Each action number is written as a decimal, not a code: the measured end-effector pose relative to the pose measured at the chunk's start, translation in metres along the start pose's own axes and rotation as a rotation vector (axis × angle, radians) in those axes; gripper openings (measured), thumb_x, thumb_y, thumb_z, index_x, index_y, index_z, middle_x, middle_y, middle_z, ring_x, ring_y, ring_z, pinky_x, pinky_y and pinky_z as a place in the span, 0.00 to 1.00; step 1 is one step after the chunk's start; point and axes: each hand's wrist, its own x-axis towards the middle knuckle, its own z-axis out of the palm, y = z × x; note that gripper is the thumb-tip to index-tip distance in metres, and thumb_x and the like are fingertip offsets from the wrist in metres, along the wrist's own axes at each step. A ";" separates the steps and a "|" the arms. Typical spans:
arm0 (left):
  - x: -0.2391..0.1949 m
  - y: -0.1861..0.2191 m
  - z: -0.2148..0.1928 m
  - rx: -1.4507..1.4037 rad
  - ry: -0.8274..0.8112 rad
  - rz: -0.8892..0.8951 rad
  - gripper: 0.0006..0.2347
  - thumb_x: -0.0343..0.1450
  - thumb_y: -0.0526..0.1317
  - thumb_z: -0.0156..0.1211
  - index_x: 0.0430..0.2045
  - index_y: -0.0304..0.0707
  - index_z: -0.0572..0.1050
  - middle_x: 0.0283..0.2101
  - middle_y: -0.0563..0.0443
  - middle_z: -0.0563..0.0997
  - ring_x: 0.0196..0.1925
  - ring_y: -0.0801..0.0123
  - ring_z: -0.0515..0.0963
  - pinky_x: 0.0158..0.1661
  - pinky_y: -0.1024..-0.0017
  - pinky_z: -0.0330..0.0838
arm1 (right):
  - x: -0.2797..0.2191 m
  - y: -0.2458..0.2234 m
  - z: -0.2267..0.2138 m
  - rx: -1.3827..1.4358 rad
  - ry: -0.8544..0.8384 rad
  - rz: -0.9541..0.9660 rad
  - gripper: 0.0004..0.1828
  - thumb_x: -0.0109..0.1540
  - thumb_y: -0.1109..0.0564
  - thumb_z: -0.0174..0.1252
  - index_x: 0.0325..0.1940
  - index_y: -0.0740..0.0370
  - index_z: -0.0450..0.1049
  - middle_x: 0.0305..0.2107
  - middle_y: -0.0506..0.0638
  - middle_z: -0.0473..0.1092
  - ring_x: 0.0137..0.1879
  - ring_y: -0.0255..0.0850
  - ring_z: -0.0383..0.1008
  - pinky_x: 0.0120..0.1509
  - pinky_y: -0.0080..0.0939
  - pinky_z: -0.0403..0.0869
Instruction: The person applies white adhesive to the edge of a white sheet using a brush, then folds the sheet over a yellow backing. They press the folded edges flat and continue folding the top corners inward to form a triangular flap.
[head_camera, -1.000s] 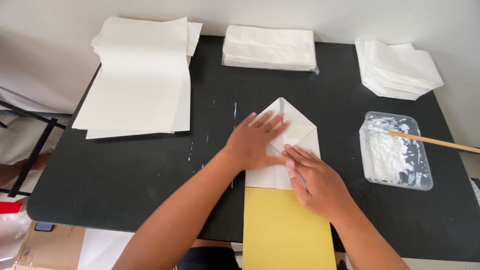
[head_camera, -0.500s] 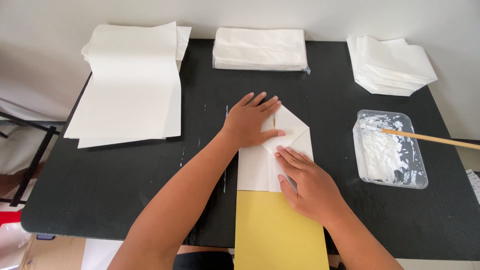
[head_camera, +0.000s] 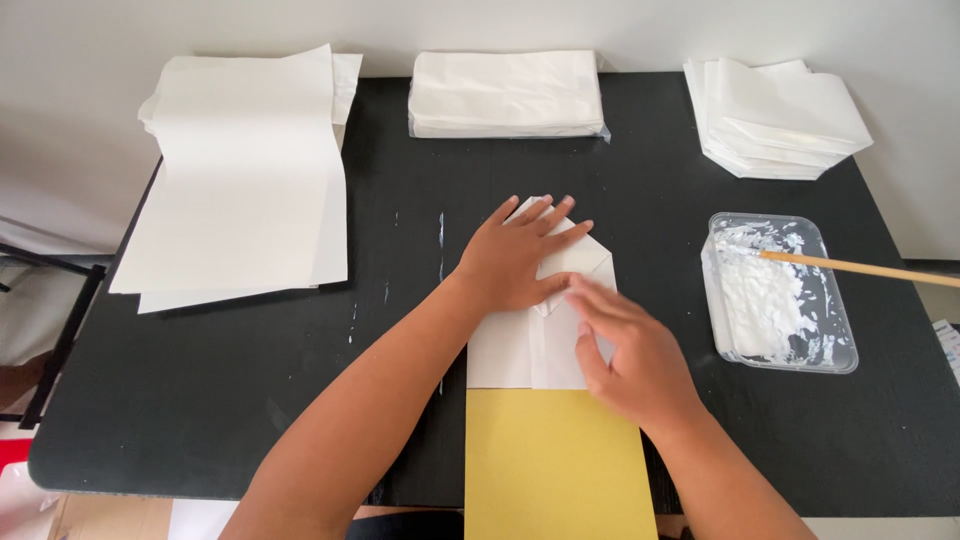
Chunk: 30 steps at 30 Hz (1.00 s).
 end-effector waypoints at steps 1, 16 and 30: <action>-0.001 0.001 -0.003 0.010 -0.016 -0.027 0.31 0.73 0.68 0.36 0.73 0.67 0.55 0.77 0.61 0.59 0.79 0.66 0.55 0.76 0.52 0.40 | 0.004 0.000 0.001 -0.024 0.044 0.040 0.23 0.62 0.57 0.54 0.60 0.64 0.76 0.61 0.62 0.71 0.70 0.57 0.67 0.74 0.55 0.63; -0.005 -0.012 -0.011 -0.036 0.031 -0.073 0.39 0.71 0.73 0.36 0.76 0.57 0.49 0.79 0.55 0.52 0.80 0.67 0.51 0.77 0.55 0.33 | 0.018 -0.004 0.003 -0.329 -0.167 0.290 0.37 0.70 0.36 0.41 0.74 0.65 0.61 0.74 0.60 0.54 0.80 0.50 0.50 0.83 0.55 0.44; -0.017 -0.034 -0.007 0.108 0.001 -0.154 0.47 0.62 0.81 0.40 0.73 0.54 0.56 0.76 0.59 0.59 0.80 0.67 0.52 0.75 0.55 0.25 | 0.017 -0.012 0.006 -0.241 -0.089 0.146 0.34 0.68 0.40 0.51 0.72 0.63 0.66 0.71 0.61 0.59 0.79 0.56 0.52 0.82 0.57 0.45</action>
